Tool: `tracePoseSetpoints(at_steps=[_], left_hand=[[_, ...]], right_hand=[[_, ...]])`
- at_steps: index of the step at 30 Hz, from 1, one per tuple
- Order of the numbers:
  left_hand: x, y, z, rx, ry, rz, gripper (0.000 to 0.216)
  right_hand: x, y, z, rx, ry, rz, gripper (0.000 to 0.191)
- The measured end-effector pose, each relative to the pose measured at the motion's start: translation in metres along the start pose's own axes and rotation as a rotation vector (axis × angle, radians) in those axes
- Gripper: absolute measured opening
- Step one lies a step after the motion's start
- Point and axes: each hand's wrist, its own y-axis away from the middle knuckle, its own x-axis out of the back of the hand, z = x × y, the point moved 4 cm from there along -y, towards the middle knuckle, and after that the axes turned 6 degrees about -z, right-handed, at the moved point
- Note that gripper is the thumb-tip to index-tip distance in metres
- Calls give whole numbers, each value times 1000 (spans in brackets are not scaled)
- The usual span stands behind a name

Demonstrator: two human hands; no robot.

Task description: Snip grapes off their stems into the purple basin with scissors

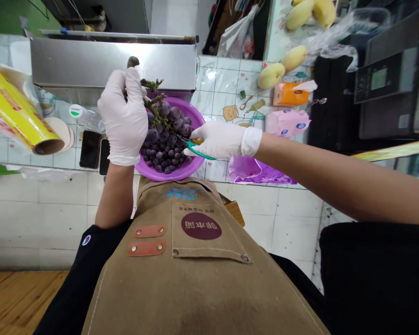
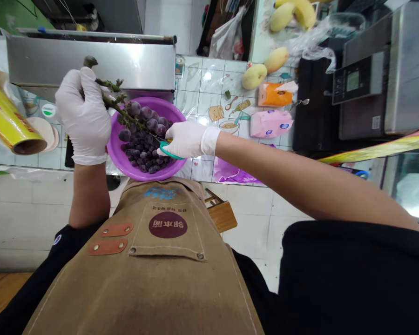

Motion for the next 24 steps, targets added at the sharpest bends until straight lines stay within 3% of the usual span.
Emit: tracePoseSetpoints(at_steps=[9,14,17,24], left_hand=[[-2,-4,-19,89,-44,-16,60],[2,-10,-27,168,-62,-49,59],[5,-12,-27,181,-89,-61,58],[7,-13,-36,192,-63,15,65]], right_hand=[[-16,-8,5,28,-44,108,30],[-33,6,12,-15,-109,36,21],[-34,16,20,-37,-125,74,23],[-39,16,30,131,-343,61,34]])
